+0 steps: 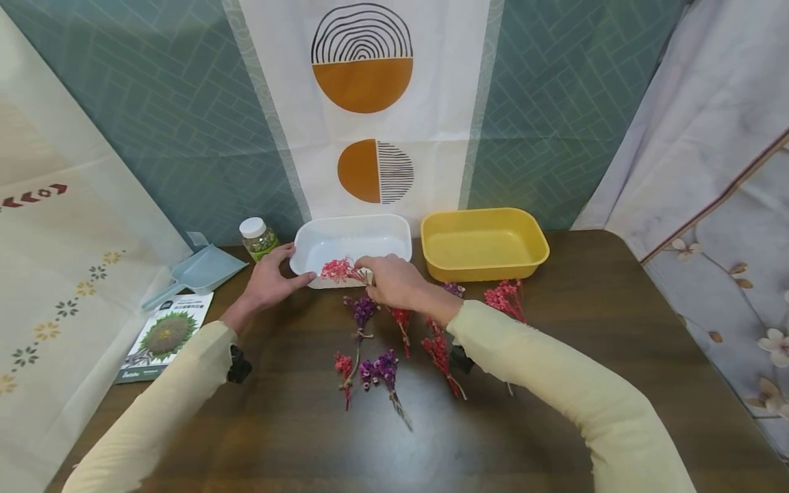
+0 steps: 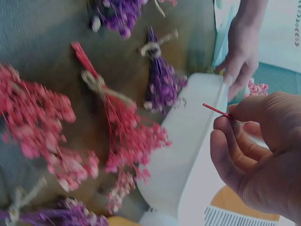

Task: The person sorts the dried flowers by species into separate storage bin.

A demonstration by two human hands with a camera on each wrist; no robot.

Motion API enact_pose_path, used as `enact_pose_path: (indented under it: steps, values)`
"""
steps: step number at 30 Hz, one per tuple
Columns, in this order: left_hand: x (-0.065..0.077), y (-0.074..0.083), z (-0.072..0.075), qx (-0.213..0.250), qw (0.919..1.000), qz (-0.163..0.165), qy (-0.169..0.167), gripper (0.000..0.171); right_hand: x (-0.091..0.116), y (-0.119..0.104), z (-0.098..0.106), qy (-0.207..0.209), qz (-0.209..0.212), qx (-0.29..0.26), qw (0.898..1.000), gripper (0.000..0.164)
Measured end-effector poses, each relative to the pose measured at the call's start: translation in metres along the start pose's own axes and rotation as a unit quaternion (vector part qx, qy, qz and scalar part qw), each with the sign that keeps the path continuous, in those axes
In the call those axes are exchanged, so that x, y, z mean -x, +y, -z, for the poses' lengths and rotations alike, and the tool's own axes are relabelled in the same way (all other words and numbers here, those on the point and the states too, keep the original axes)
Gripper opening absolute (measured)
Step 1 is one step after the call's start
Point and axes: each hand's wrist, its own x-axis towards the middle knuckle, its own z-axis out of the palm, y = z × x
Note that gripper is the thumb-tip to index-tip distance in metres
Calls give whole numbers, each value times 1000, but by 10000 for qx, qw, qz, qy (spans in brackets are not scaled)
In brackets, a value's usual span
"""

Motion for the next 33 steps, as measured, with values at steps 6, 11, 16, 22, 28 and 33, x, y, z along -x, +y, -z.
enact_pose_path:
  steps: [6, 11, 16, 22, 28, 33]
  values:
    - [-2, 0, 0, 17, 10000, -23, 23, 85, -14, 7, 13, 179, 60, 425, 9989, 46]
    - [-1, -1, 0, 29, 10000, 13, 18, 84, -29, 14, 18, 330, 38, 768, 9965, 46]
    - [1, -2, 1, 46, 10000, 67, 2, 83, -43, 17, 17, 401, 135, 1083, 9932, 43]
    - [1, 0, -2, 40, 9999, 102, -18, 84, -55, 21, 17, 364, 128, 1251, 9914, 44]
    - [0, 1, -2, 12, 9999, 140, -8, 85, -63, 25, 18, 349, 132, 1486, 9882, 43]
    - [0, 2, 0, 27, 9998, 185, -10, 84, -72, 28, 18, 348, 232, 1638, 9856, 42]
